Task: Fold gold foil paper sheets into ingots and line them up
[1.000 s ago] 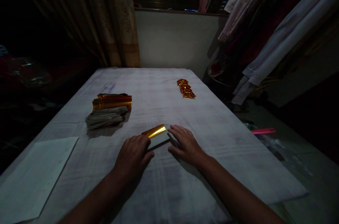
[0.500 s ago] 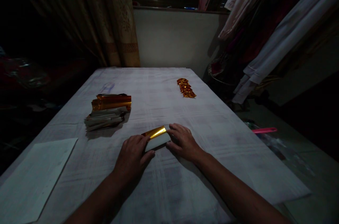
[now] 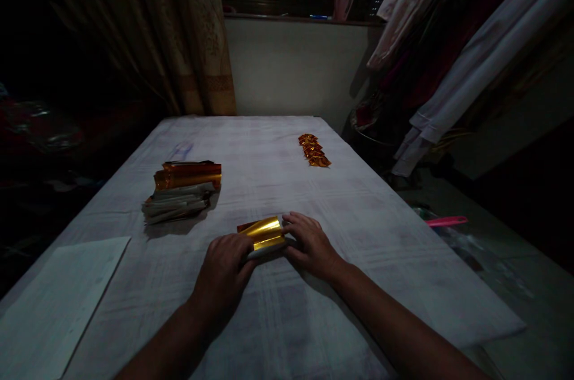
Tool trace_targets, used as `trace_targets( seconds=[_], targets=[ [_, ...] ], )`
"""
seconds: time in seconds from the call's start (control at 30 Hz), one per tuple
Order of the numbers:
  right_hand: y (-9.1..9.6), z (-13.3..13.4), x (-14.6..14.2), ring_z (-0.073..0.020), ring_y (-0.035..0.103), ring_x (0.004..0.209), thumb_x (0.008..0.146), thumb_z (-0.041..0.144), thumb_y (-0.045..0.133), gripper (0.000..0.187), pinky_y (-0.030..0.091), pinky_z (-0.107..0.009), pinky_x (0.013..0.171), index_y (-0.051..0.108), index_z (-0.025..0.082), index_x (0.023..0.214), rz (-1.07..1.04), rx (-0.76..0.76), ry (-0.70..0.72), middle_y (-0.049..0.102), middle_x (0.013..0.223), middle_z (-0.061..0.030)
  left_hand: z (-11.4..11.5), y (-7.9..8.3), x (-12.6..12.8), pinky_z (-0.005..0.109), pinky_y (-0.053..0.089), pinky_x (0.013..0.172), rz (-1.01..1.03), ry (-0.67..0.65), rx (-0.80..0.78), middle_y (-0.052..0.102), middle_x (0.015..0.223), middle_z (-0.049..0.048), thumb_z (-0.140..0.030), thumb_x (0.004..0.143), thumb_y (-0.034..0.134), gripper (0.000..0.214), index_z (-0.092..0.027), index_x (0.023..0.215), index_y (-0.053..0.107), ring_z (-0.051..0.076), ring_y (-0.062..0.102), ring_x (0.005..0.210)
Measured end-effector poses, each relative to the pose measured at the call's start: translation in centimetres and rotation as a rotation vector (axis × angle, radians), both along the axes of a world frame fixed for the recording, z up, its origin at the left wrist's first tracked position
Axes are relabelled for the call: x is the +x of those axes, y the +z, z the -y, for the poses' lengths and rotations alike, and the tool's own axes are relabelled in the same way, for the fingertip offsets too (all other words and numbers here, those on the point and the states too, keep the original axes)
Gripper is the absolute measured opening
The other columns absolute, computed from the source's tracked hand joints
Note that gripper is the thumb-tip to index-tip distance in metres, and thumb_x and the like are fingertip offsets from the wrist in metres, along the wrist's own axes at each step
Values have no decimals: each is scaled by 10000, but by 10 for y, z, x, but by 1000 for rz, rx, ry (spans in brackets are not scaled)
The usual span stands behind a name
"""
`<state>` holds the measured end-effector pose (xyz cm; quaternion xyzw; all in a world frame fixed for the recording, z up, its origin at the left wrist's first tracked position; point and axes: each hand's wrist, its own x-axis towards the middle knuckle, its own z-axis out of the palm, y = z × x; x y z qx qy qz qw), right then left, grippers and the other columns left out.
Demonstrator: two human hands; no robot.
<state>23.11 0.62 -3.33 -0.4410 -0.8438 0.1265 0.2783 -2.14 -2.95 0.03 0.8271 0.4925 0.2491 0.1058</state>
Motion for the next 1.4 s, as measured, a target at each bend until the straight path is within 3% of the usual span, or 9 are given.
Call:
trace_targets(
  seconds=[0.23,0.37,0.5,0.63,0.83,1.0,1.13,1.23,1.4],
  targets=[
    [0,3,0,-323,485,1370,840,180,653,363,393,-529,1078,701,254,1192,43,118,57,604,1418,-128,1,-2,-6,398,549,830,48,-36,88,763,1037,69,-234,940,510,175,-238,1059,637,247,719,933],
    [12,2,-4,-287,563,1285,893,200,587,259,428,-493,1044,722,270,1103,-48,102,61,675,1322,-98,-3,10,-5,307,535,669,170,76,-63,754,860,10,-316,931,517,146,-245,968,639,206,714,736],
    [38,0,-14,-223,690,940,949,285,519,203,518,-362,865,709,223,989,-284,-61,7,758,1009,-76,-21,31,-2,259,481,564,367,201,-214,662,690,-36,-433,878,567,286,-228,1065,633,164,628,567],
    [51,-7,-25,-170,645,689,931,378,516,253,492,-253,627,675,206,834,-519,-336,-105,693,732,-6,-44,41,0,250,452,533,489,217,-323,571,623,-57,-493,852,619,607,-171,1362,552,157,577,548],
    [33,-22,-30,-189,681,707,865,322,565,219,504,-255,617,738,197,912,-541,-462,-276,733,755,-18,-61,14,3,308,550,681,566,287,-457,707,927,87,-319,856,658,776,-163,1550,348,199,698,792],
    [25,-24,-24,-215,723,747,889,296,588,268,506,-280,669,754,239,1092,-190,-310,-390,777,802,-31,-52,-9,-3,378,584,812,341,273,-220,643,1273,115,-260,854,586,665,-224,1500,427,187,709,857],
    [25,-24,-25,-237,750,832,914,300,584,364,505,-286,689,689,251,1259,-10,-248,-430,800,903,-50,-34,-10,-2,440,530,993,153,52,28,642,1325,108,-291,944,518,327,-224,1235,653,261,645,1169],
    [24,-24,-27,-233,750,830,925,295,578,444,508,-292,700,612,243,1365,35,-258,-439,799,924,-42,-22,-9,5,500,480,1048,-3,-121,59,680,1299,105,-293,955,545,286,-227,1203,671,293,611,1231],
    [24,-18,-20,-231,721,842,927,308,566,427,531,-324,752,610,220,1342,-13,-221,-376,776,929,-51,-17,-11,11,561,418,1083,-126,-133,41,659,1349,113,-315,930,612,370,-216,1287,613,316,576,1276]
  ],
)
